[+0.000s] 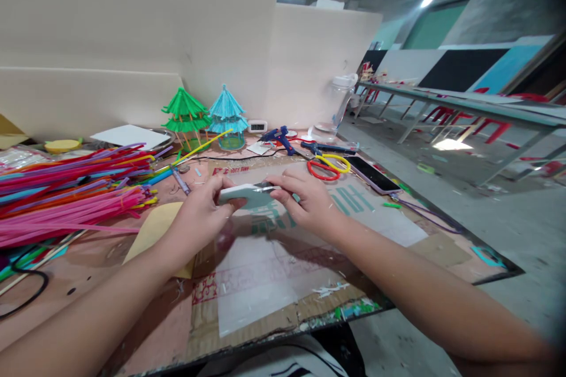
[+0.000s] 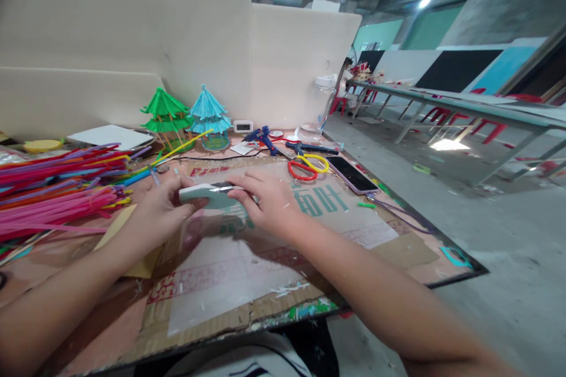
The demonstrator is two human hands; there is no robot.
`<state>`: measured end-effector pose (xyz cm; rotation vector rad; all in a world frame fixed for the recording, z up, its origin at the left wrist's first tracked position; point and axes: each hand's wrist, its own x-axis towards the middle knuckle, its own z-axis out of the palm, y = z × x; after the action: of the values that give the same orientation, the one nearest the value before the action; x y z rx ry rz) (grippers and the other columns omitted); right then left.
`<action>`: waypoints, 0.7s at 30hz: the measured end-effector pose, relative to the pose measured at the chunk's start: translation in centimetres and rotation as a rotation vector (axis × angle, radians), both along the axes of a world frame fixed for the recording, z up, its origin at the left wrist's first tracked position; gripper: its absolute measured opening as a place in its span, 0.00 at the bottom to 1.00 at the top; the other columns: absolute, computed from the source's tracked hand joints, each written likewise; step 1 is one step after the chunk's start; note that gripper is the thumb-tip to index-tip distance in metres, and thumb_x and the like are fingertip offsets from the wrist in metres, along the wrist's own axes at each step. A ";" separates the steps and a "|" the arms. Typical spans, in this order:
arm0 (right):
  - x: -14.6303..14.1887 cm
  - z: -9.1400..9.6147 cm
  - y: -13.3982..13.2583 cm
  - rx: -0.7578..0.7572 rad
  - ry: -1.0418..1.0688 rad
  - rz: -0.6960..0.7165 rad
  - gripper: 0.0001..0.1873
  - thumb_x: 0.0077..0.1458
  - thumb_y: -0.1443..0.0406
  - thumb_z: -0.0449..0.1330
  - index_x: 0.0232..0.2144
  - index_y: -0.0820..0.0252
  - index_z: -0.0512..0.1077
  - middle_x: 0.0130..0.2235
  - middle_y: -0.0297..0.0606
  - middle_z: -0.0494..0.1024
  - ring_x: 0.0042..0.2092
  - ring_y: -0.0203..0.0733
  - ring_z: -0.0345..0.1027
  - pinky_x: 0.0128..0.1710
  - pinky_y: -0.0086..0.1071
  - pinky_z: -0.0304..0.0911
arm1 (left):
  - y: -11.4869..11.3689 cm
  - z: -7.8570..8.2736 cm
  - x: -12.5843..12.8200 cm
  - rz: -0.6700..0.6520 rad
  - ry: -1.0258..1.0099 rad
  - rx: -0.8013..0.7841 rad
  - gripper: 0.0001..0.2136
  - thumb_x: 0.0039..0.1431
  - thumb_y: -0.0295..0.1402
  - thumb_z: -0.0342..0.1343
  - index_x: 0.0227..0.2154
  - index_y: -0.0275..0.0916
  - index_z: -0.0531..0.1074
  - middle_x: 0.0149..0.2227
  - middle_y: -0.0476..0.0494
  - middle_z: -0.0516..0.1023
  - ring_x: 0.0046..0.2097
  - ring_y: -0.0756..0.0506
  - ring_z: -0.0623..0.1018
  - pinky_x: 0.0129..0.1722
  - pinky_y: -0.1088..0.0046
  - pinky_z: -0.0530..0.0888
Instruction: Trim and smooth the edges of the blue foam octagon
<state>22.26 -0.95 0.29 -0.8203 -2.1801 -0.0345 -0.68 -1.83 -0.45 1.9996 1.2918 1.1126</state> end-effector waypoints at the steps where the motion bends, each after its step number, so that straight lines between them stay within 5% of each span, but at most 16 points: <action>1: 0.0 0.0 0.1 0.017 -0.004 -0.005 0.18 0.67 0.58 0.50 0.46 0.61 0.75 0.32 0.39 0.74 0.35 0.39 0.66 0.36 0.33 0.61 | 0.0 0.0 0.0 0.009 -0.006 -0.005 0.05 0.55 0.35 0.57 0.31 0.41 0.68 0.27 0.54 0.70 0.29 0.48 0.70 0.28 0.74 0.65; 21: -0.1 -0.3 0.7 -0.009 -0.002 -0.053 0.18 0.67 0.58 0.51 0.45 0.61 0.77 0.31 0.38 0.73 0.35 0.40 0.66 0.36 0.33 0.61 | -0.1 0.3 0.2 0.056 0.065 -0.009 0.06 0.56 0.36 0.57 0.31 0.40 0.68 0.28 0.52 0.71 0.31 0.47 0.71 0.30 0.72 0.65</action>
<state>22.19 -0.30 -0.01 -0.8832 -2.1618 -0.0518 -0.43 -1.92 -0.18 2.0188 1.3916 1.0737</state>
